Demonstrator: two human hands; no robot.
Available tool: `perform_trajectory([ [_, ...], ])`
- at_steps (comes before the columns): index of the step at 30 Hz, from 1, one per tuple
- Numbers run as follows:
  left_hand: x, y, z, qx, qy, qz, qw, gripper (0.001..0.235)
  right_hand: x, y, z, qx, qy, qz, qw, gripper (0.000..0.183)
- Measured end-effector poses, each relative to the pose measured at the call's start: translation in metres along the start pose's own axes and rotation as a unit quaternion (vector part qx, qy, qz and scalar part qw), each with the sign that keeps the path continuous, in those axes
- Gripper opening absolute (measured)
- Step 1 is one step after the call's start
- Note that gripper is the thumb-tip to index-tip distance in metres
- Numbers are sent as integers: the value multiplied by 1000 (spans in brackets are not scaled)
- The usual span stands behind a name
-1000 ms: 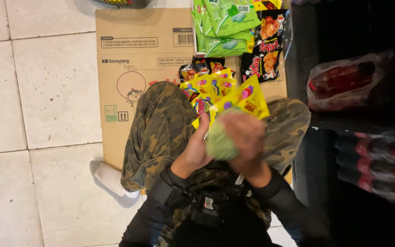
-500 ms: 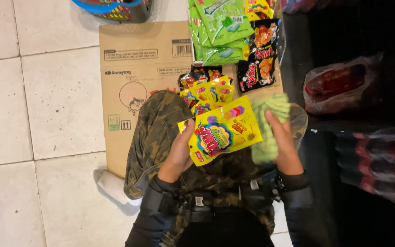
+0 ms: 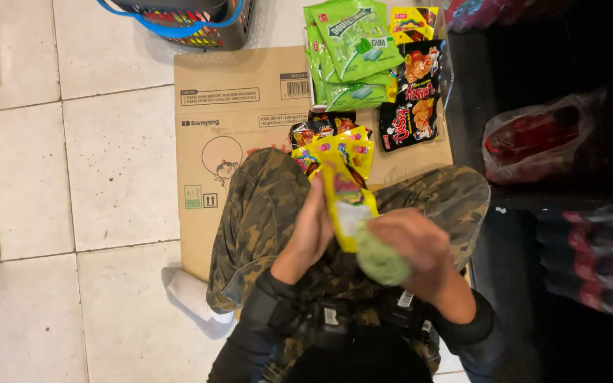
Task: The person wipes down various packaged grocery items with a cleaning cloth.
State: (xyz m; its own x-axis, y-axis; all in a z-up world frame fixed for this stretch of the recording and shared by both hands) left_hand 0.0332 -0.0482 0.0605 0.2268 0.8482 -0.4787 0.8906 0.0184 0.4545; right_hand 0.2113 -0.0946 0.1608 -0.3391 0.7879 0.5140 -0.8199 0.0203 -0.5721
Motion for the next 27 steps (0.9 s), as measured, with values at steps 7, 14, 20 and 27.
perform_trajectory([
  [7,-16,7,0,-197,-137,282,929,74,11,29,12,-16,-83,140,987,40],
  [14,-9,-3,77,-180,-183,235,937,69,7,28,-37,-124,-80,2,989,35],
  [20,11,-18,98,-160,-224,204,939,58,0,37,-28,-125,29,-88,988,43],
  [27,9,-5,52,-208,-171,218,938,65,-21,63,-48,-15,-59,-41,997,39],
])
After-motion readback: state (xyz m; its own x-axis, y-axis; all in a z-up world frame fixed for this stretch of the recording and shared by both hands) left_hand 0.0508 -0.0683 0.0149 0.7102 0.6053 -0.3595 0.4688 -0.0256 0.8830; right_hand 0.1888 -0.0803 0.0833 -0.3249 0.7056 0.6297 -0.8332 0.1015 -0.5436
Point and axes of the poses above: each hand's wrist, its own x-axis towards the middle knuckle, its own y-axis out of the palm, z = x × y, the point moved 2 cm from there along x, towards the middle knuckle, and after that the axes turned 9 degrees about -y, right-handed, at the moved point
